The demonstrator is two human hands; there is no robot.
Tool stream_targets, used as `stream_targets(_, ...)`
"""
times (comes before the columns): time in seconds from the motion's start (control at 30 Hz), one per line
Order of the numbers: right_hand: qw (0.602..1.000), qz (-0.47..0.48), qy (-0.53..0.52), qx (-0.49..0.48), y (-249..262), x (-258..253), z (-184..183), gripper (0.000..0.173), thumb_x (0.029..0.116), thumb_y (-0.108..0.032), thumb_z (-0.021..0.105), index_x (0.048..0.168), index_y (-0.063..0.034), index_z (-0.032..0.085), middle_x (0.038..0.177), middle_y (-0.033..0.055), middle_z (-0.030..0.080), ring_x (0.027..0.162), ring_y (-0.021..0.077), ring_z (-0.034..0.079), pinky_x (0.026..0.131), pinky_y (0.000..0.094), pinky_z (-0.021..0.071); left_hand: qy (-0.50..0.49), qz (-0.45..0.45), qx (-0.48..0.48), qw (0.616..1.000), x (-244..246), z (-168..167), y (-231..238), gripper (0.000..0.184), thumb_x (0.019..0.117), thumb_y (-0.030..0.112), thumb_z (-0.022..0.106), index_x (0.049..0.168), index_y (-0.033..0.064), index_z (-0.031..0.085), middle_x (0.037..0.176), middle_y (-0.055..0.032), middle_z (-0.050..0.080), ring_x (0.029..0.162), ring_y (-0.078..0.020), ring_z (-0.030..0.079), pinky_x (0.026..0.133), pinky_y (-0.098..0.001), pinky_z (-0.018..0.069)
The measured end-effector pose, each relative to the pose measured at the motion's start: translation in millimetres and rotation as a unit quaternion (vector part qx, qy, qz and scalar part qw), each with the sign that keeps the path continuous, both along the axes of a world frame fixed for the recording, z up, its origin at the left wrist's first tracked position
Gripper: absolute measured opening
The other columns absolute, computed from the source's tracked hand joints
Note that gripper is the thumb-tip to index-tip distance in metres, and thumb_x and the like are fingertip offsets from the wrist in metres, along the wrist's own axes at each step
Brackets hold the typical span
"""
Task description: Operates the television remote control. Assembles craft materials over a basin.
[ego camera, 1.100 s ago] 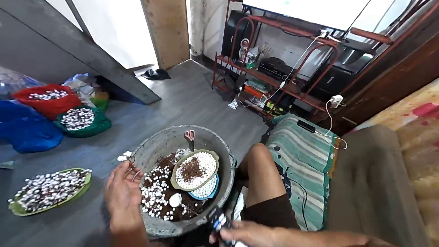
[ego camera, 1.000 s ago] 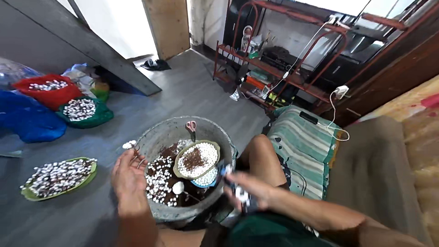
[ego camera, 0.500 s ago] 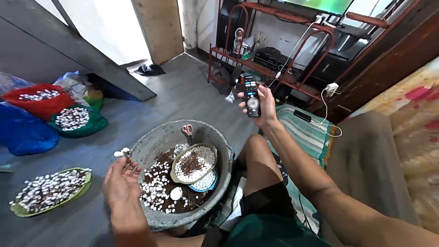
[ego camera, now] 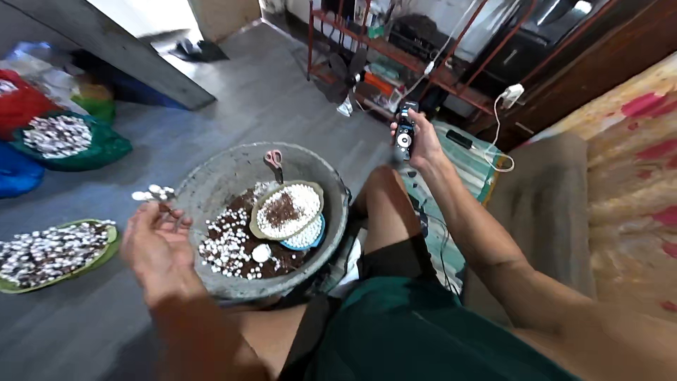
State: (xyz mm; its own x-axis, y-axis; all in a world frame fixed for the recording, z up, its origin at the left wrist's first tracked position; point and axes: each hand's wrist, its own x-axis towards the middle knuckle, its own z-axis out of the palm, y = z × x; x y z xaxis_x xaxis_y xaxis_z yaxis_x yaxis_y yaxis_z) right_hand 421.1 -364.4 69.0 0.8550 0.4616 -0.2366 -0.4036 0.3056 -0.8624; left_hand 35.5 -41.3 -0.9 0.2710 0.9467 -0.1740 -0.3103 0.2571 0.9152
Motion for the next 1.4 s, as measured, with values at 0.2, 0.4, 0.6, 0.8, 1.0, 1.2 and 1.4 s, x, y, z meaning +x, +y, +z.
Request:
stream_targets(0.2, 0.979, -0.161, 0.115, 0.042, -91.1, 3.6, -82.6, 0.04, 0.1015, -0.054, 0.049, 0.117, -0.0183, 0.055, 0.101, 0.0045, 0.07, 0.093, 0.022, 0.07, 0.081, 0.0454, 0.0596, -0.008, -0.064, 0.012, 0.998, 1.1, -3.8, -13.4, 0.016, 0.1094, 0.029, 0.047, 0.107, 0.0217, 0.061, 0.1, 0.0063, 0.066, 0.086, -0.0096, 0.067, 0.079, -0.0288, 0.0582)
stream_targets(0.4, 0.953, -0.217, 0.189, 0.094, -165.8, -32.1, -102.2, 0.072, 0.0945, -0.072, 0.046, 0.147, -0.0223, 0.045, 0.146, 0.0135, 0.054, 0.133, 0.0401, 0.054, 0.101, 0.0704, 0.0464, -0.018, -0.081, 0.013, 0.996, -5.6, -26.7, -5.2, 0.019, 0.1096, 0.029, 0.047, 0.115, 0.0187, 0.062, 0.101, 0.0043, 0.067, 0.088, -0.0116, 0.068, 0.081, -0.0306, 0.0586)
stream_targets(0.6, 0.958, -0.179, 0.225, -0.011, -212.2, -65.6, -109.4, 0.04, 0.0992, -0.033, 0.061, 0.13, -0.0075, 0.057, 0.124, 0.0199, 0.065, 0.11, 0.0362, 0.068, 0.091, 0.0505, 0.0603, 0.006, -0.085, 0.005, 0.996, 2.8, -16.3, -0.4, 0.015, 0.1083, 0.025, 0.048, 0.107, 0.0171, 0.061, 0.095, 0.003, 0.067, 0.079, -0.0108, 0.068, 0.074, -0.028, 0.0602)
stream_targets(0.8, 0.979, -0.057, 0.19, -0.044, -194.1, -76.8, -136.9, 0.042, 0.1029, -0.038, 0.06, 0.14, -0.019, 0.055, 0.121, 0.0124, 0.068, 0.095, 0.0217, 0.073, 0.08, 0.0312, 0.0625, 0.016, -0.081, 0.001, 0.997, 3.9, -10.2, -1.7, 0.015, 0.109, 0.027, 0.045, 0.106, 0.0201, 0.058, 0.094, 0.005, 0.064, 0.079, -0.009, 0.066, 0.075, -0.0273, 0.0593)
stream_targets(1.0, 0.998, -0.056, 0.023, 0.025, -130.1, -17.9, -128.7, 0.048, 0.1068, -0.034, 0.054, 0.153, -0.0279, 0.042, 0.118, 0.0091, 0.067, 0.088, 0.018, 0.07, 0.071, 0.0291, 0.0601, -0.018, -0.069, 0.03, 0.997, 2.6, -18.2, 0.0, 0.015, 0.1079, 0.027, 0.049, 0.111, 0.0198, 0.063, 0.1, 0.005, 0.067, 0.084, -0.0102, 0.067, 0.076, -0.0286, 0.0586)
stream_targets(1.2, 0.995, 0.007, 0.027, 0.092, -54.2, 13.1, -66.5, 0.043, 0.1053, -0.052, 0.047, 0.133, -0.0213, 0.057, 0.12, 0.0029, 0.067, 0.084, 0.0112, 0.068, 0.066, 0.0243, 0.0578, 0.014, -0.02, 0.0, 1.0, 11.0, 0.7, 3.0, 0.012, 0.1075, 0.021, 0.05, 0.104, 0.0152, 0.06, 0.089, 0.0021, 0.067, 0.074, -0.0098, 0.067, 0.066, -0.0261, 0.0588)
stream_targets(1.4, 0.998, -0.038, 0.002, 0.04, -5.5, 15.3, -21.2, 0.035, 0.1045, -0.044, 0.047, 0.127, -0.0198, 0.059, 0.113, 0.0035, 0.071, 0.08, 0.0134, 0.069, 0.066, 0.0286, 0.057, 0.016, -0.002, -0.009, 1.0, 9.9, 4.7, 5.6, 0.011, 0.107, 0.023, 0.052, 0.107, 0.0154, 0.061, 0.089, 0.003, 0.066, 0.073, -0.0096, 0.067, 0.064, -0.0265, 0.0589)
